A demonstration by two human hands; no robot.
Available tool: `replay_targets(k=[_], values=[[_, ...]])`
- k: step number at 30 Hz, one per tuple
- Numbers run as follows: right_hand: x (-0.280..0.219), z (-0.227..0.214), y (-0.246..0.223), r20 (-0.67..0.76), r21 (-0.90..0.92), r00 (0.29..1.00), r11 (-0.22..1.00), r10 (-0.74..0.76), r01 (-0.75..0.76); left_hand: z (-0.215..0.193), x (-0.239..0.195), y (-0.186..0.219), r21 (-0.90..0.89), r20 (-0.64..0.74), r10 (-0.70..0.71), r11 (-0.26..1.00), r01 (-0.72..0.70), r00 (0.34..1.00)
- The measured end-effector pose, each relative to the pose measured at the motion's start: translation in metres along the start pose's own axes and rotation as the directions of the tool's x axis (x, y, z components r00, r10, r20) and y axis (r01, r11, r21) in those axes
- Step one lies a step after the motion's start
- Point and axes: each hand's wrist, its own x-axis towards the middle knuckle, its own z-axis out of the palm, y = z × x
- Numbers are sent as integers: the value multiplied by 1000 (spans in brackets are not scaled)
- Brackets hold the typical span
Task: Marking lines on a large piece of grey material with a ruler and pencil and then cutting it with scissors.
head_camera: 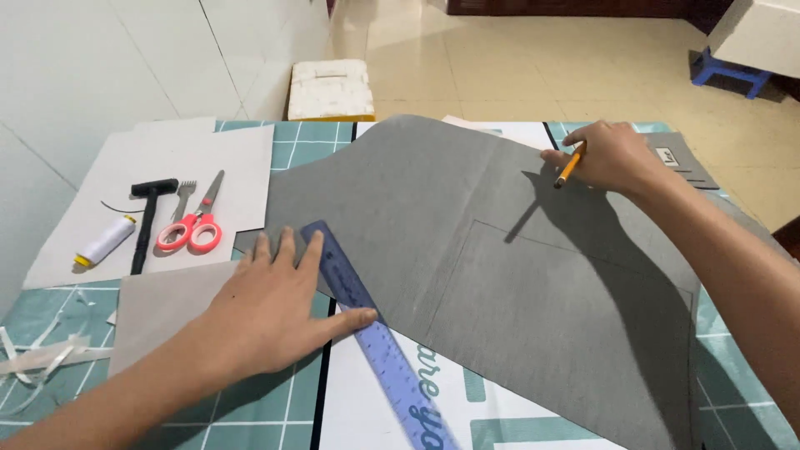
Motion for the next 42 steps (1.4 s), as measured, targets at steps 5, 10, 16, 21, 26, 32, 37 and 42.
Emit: replay_targets(k=[5, 10, 16, 21, 26, 32, 37, 42], values=[[-4, -25, -12, 48, 118, 996, 990, 71, -76, -7, 6, -8, -11, 10, 88, 996, -88, 996], [-4, -49, -1, 39, 94, 999, 995, 29, -33, -13, 31, -20, -39, 2, 157, 987, -157, 988], [-62, -93, -25, 162, 301, 981, 941, 111, -156, -40, 76, -30, -59, -32, 205, 977, -207, 978], [-76, -61, 5, 156, 323, 942, 886, 296, -332, -64, 107, -15, -35, -48, 104, 994, -105, 993], [-134, -67, -25, 249, 482, 872, 726, 422, -490, -65, 149, -8, -108, -85, 198, 972, -207, 976], [-165, -55, -29, 291, 517, 884, 718, 366, -467, -72, 161, -4, -50, -50, 254, 965, -256, 966], [-126, -38, -27, 331, 801, 902, 422, 279, -424, -49, 83, 21, 111, 26, 496, 861, -496, 868], [-89, -28, -38, 15, 326, 974, 920, 226, -218, -23, 13, 29, 62, 73, 480, 873, -484, 874]])
